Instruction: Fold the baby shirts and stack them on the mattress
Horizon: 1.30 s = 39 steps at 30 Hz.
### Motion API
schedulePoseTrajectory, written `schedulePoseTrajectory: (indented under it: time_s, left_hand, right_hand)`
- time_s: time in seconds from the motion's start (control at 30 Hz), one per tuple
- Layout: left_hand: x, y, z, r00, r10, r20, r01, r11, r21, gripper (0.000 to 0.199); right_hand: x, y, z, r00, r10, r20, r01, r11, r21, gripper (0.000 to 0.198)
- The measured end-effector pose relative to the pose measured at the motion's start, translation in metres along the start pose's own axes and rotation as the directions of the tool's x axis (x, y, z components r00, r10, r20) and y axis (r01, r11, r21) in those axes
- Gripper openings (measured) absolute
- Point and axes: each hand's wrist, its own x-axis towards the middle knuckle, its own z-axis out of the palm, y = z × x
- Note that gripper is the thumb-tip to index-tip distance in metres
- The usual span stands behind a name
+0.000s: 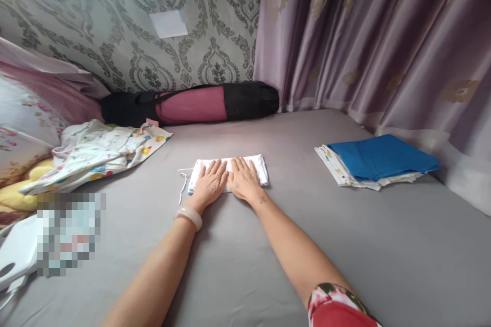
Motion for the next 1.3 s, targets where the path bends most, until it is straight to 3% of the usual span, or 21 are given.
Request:
schedulePoseTrajectory:
  time_s: [0.17, 0.37, 0.57, 0.8, 1.07, 1.2, 1.3]
  left_hand:
    - [-0.001, 0.002, -0.005, 1.000, -0.003, 0.009, 0.003, 1.000, -0.002, 0.054]
    - [-0.003, -0.003, -0.009, 0.975, -0.098, -0.198, 0.112, 0.992, 0.059, 0.052]
    - [-0.004, -0.011, -0.003, 0.993, -0.088, -0.073, 0.093, 0.994, 0.057, 0.051]
    - [-0.003, -0.011, -0.004, 0.994, -0.102, -0.051, 0.104, 0.994, 0.044, 0.052]
    - [-0.004, -0.014, -0.009, 0.972, -0.167, -0.164, 0.178, 0.983, 0.054, 0.051]
    - [-0.004, -0.018, -0.007, 0.976, -0.213, -0.041, 0.215, 0.975, 0.059, 0.054]
    - [-0.003, -0.017, -0.008, 0.974, -0.228, -0.012, 0.228, 0.969, 0.089, 0.057]
  right_hand:
    - [0.001, 0.000, -0.005, 1.000, 0.003, 0.023, -0.004, 1.000, 0.011, 0.058]
    - [0.000, 0.004, -0.013, 0.998, 0.042, -0.054, -0.044, 0.998, -0.045, 0.058]
    - [-0.001, 0.009, -0.004, 0.998, 0.055, 0.021, -0.054, 0.998, -0.042, 0.056]
    - [-0.001, 0.008, -0.009, 0.996, 0.067, 0.056, -0.065, 0.997, -0.038, 0.057]
    - [-0.001, 0.013, -0.013, 0.988, 0.154, 0.001, -0.153, 0.985, -0.084, 0.059]
    - [-0.001, 0.014, -0.012, 0.980, 0.185, 0.073, -0.179, 0.980, -0.088, 0.060]
    - [-0.001, 0.013, -0.013, 0.976, 0.201, 0.085, -0.192, 0.976, -0.100, 0.060]
